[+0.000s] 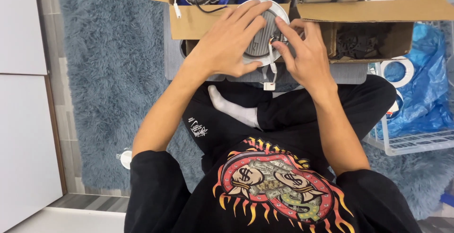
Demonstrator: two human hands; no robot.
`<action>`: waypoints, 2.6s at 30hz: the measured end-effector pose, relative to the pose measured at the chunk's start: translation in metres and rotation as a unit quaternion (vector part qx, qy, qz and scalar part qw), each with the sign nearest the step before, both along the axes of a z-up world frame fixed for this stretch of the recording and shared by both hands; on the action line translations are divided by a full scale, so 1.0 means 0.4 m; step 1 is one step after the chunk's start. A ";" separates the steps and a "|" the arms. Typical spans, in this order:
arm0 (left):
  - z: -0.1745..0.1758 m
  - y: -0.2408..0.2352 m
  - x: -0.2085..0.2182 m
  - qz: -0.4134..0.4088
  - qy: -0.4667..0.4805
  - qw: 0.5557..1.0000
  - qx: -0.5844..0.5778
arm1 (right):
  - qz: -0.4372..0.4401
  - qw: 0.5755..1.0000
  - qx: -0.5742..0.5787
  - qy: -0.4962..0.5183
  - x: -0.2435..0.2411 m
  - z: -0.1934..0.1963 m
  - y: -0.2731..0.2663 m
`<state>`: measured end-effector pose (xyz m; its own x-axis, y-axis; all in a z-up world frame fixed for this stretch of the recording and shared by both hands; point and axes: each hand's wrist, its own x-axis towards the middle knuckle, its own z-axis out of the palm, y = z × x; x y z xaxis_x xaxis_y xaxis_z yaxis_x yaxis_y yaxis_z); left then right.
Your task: The person sits on the floor and assembles recessed LED light fixtures. They repeatedly pick up a white circular frame and a light module, fit them together, and place the completed unit into a plastic crate. The process is repeated for several units.
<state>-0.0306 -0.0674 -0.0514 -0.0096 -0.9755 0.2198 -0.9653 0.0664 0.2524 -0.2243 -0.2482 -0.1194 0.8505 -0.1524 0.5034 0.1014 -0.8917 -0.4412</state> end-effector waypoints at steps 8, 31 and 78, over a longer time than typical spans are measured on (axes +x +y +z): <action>-0.031 -0.051 0.005 -0.014 -0.091 0.996 -0.003 | 0.006 1.000 0.010 0.019 -0.017 0.021 0.006; -0.003 0.083 -0.231 -0.060 0.269 0.947 -0.167 | 0.162 0.882 0.394 -0.203 -0.142 -0.007 0.171; -0.189 -0.032 -0.509 0.120 0.516 0.810 -0.254 | 0.112 0.843 0.516 -0.107 -0.233 -0.067 0.177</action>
